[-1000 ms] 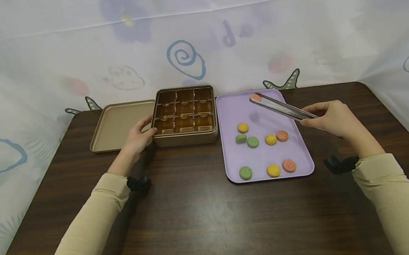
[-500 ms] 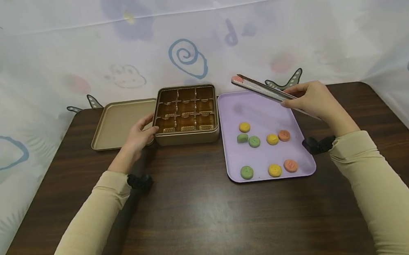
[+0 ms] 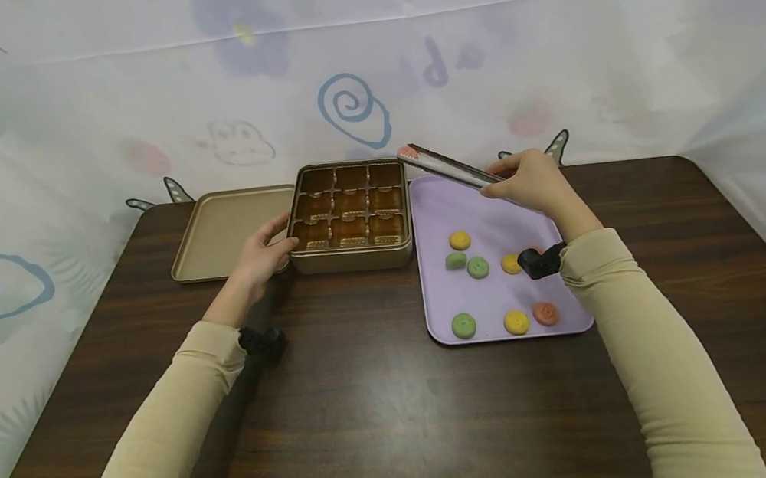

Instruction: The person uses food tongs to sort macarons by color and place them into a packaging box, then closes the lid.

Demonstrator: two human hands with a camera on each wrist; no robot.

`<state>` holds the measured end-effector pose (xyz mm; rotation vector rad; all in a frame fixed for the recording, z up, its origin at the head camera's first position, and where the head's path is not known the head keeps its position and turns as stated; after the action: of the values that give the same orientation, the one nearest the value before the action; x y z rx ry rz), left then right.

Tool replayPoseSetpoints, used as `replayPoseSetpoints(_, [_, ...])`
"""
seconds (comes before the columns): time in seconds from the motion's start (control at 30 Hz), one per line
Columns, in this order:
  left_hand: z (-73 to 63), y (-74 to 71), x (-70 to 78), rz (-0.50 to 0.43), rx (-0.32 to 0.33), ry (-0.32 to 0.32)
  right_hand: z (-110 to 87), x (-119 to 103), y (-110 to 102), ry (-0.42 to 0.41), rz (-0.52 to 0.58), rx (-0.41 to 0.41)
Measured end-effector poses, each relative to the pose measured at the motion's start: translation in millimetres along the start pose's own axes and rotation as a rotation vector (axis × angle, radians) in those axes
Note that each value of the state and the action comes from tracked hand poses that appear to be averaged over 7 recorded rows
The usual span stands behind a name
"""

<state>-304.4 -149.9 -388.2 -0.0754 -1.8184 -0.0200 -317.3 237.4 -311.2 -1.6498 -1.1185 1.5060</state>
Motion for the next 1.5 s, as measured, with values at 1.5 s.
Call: replayPoseSetpoints(1.5, [-1.6, -3.2, 1.9, -0.032, 0.116, 0.022, -16.1, 9, 8, -0.090, -0.085, 0.045])
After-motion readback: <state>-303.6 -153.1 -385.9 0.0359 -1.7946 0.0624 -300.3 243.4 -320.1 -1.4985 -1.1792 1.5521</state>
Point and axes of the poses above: each hand's wrist, its own z-axis towards the middle knuckle, its own y-axis out of the palm, x = y × z, the point moved 7 cm from there along z, towards the middle knuckle, and after that the axes turned 13 degrees about -z, right-handed, at the moved point
